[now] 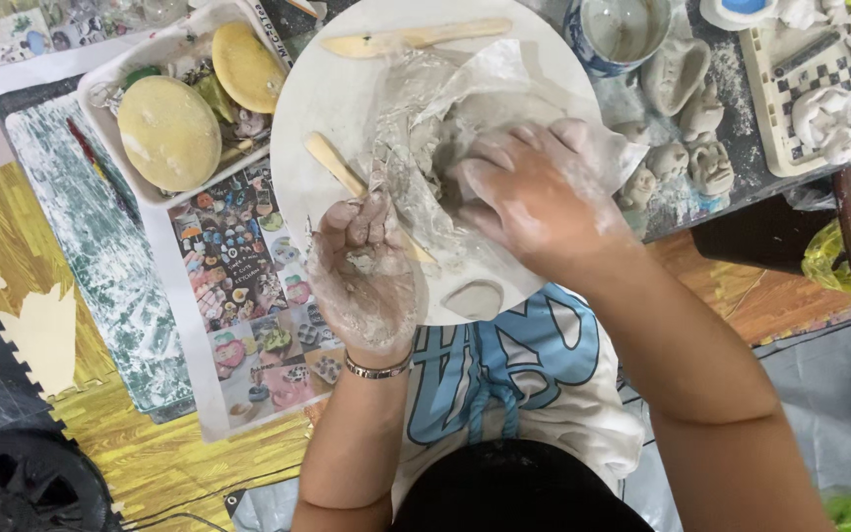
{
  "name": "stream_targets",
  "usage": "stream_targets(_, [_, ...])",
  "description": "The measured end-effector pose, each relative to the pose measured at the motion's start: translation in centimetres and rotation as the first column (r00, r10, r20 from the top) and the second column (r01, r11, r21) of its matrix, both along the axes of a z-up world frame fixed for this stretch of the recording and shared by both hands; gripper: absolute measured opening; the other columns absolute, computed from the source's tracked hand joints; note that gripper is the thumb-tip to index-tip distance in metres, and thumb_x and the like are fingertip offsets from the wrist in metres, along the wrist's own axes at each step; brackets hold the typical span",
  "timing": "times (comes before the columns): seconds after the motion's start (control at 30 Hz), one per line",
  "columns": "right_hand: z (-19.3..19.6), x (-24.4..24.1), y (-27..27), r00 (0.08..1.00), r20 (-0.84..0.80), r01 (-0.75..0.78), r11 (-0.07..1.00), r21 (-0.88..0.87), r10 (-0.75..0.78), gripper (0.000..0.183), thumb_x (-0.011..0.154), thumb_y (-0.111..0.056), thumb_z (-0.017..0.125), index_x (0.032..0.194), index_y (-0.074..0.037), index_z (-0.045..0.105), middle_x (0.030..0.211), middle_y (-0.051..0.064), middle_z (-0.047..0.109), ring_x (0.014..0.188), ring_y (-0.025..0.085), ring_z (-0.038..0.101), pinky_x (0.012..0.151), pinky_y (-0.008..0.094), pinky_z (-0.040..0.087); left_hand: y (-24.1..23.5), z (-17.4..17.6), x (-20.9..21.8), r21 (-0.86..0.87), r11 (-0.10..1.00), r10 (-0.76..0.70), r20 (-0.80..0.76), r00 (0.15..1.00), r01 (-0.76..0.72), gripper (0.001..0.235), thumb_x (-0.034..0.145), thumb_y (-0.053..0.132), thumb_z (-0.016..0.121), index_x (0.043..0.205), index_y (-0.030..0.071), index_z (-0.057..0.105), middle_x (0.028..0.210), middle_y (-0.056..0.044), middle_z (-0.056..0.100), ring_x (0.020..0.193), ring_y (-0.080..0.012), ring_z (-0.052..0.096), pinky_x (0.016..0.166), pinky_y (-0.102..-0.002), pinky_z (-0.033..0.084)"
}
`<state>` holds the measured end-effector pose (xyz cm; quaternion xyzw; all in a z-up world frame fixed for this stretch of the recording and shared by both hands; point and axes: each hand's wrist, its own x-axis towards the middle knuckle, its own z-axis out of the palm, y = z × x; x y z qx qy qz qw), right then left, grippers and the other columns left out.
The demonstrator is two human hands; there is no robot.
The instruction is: The person sits on a floor mat and shapes a small piece of grey clay by hand, rolling it into a ball and then flattening it into a disc. They use a wooden stick to refine the edges and shape the clay piece on a white plate.
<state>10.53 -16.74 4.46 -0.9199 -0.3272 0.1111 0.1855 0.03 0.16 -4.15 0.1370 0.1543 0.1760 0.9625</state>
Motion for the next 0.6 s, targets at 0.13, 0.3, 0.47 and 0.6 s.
stream_targets(0.13, [-2.6, 0.8, 0.5, 0.998, -0.045, 0.045, 0.998, 0.038, -0.043, 0.042, 0.082, -0.029, 0.080, 0.113, -0.007, 0.062, 0.127, 0.015, 0.062, 0.129, 0.041, 0.050, 0.110, 0.052, 0.035, 0.1, 0.1, 0.0, -0.017, 1.000, -0.014, -0.025, 1.000, 0.013, 0.036, 0.111, 0.032, 0.055, 0.124, 0.000, 0.063, 0.125, -0.020, 0.069, 0.125, -0.0285, 0.064, 0.110, -0.039, 0.050])
stream_targets(0.3, [-5.2, 1.1, 0.5, 0.997, -0.058, 0.050, 0.994, 0.101, -0.045, 0.048, 0.079, -0.029, 0.080, 0.113, -0.002, 0.060, 0.127, 0.022, 0.059, 0.127, 0.043, 0.050, 0.115, 0.052, 0.034, 0.1, 0.2, 0.0, -0.013, 1.000, -0.008, -0.012, 1.000, 0.008, 0.036, 0.111, 0.033, 0.054, 0.124, 0.000, 0.063, 0.126, -0.020, 0.069, 0.126, -0.0283, 0.064, 0.108, -0.038, 0.050])
stream_targets(0.47, [-4.6, 1.2, 0.6, 0.976, -0.166, 0.144, 0.989, 0.023, -0.138, 0.039, 0.081, -0.027, 0.079, 0.107, -0.004, 0.061, 0.123, 0.024, 0.057, 0.123, 0.044, 0.050, 0.103, 0.051, 0.041, 0.2, 0.1, 0.1, -0.021, 1.000, -0.021, 0.003, 1.000, 0.021, 0.037, 0.111, 0.032, 0.054, 0.124, -0.002, 0.063, 0.128, -0.021, 0.068, 0.127, -0.0289, 0.063, 0.115, -0.040, 0.047])
stream_targets(0.6, [-3.1, 1.7, 0.9, 0.972, -0.193, 0.135, 0.991, -0.013, -0.135, 0.040, 0.078, -0.023, 0.081, 0.105, -0.002, 0.061, 0.115, 0.026, 0.059, 0.114, 0.043, 0.053, 0.095, 0.050, 0.043, 0.2, 0.1, 0.1, -0.051, 0.999, -0.004, 0.023, 1.000, 0.005, 0.038, 0.112, 0.031, 0.053, 0.125, -0.003, 0.062, 0.129, -0.021, 0.067, 0.128, -0.0293, 0.062, 0.121, -0.043, 0.043])
